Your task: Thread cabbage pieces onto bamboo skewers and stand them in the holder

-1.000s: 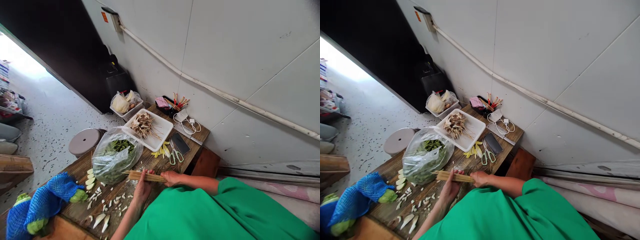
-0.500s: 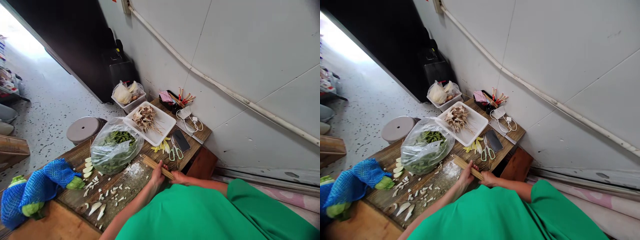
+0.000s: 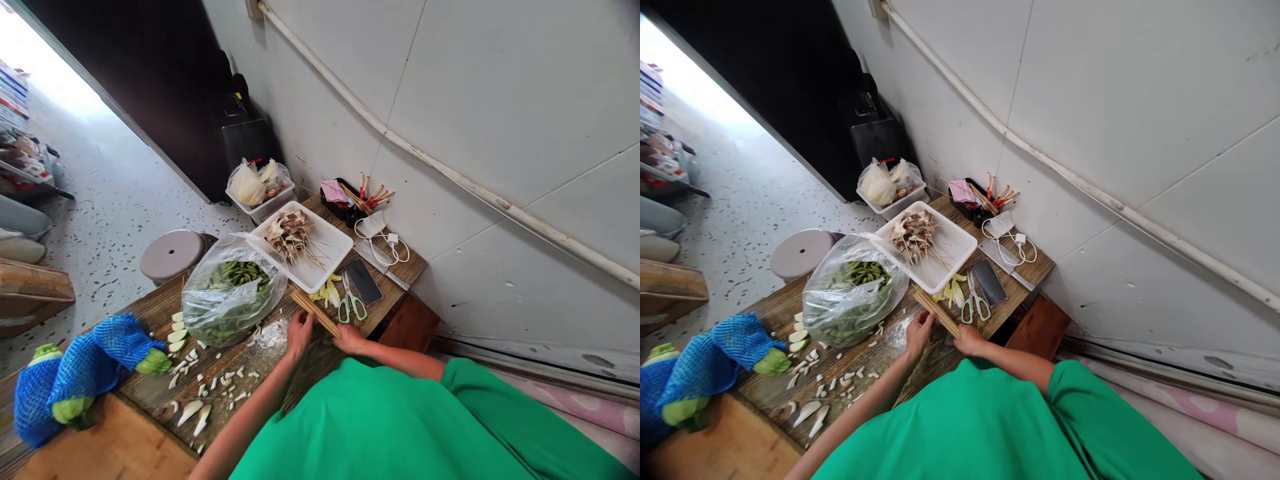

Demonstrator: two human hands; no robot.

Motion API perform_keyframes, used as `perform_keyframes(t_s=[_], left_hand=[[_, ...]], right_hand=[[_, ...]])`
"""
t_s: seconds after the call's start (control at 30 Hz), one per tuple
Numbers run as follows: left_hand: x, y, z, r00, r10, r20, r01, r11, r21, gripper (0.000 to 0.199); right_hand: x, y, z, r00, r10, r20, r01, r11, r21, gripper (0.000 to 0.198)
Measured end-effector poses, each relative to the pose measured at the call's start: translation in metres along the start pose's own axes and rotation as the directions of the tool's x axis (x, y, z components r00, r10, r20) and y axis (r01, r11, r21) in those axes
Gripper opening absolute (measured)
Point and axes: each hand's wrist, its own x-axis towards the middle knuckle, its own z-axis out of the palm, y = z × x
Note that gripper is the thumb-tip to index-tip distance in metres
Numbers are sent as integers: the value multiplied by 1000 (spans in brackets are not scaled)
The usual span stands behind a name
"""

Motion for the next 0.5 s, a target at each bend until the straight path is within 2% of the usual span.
perform_keyframes(t_s=[0.03,0.07,0.1,0.13,0.17,0.2,0.23,0.27,0.3,0.37,0.43,0.5], left_hand=[[1,-1,-13,995,97,26,-99,990,100,32],[1,-3,-26,971,222,91,-238,939,247,38],[3,-6,-37,918,346,192,-395,821,412,45],[5,-10,-47,842,440,311,-536,632,560,50],[8,-15,-55,764,489,422,-626,404,667,53],[12,-19,-62,707,504,496,-653,198,731,54],[16,-24,-68,683,510,524,-635,59,770,54],[19,-28,-74,675,510,533,-604,-33,796,53],[22,-33,-81,675,509,534,-575,-91,813,51],[24,-40,-96,681,502,534,-539,-151,829,47],[19,-47,-115,695,494,522,-512,-170,842,44],[9,-51,-132,732,502,461,-444,-162,881,42]], right_hand=[[2,-2,-1,1000,5,-6,-5,1000,-7,28],[3,-4,-2,1000,9,-9,-9,1000,-13,29],[4,-6,-2,1000,13,-10,-13,1000,-18,30],[5,-9,-1,1000,16,-8,-16,1000,-23,30],[6,-11,-1,1000,19,-5,-20,999,-27,30],[6,-13,0,1000,23,-2,-23,999,-32,30],[6,-15,1,1000,24,1,-24,999,-38,30],[6,-17,1,1000,24,3,-24,999,-46,30],[5,-18,1,1000,24,4,-24,998,-56,30],[4,-21,0,1000,23,1,-23,996,-82,31],[3,-25,-2,1000,11,-7,-12,994,-111,30],[4,-31,-3,1000,-13,-20,10,990,-137,29]])
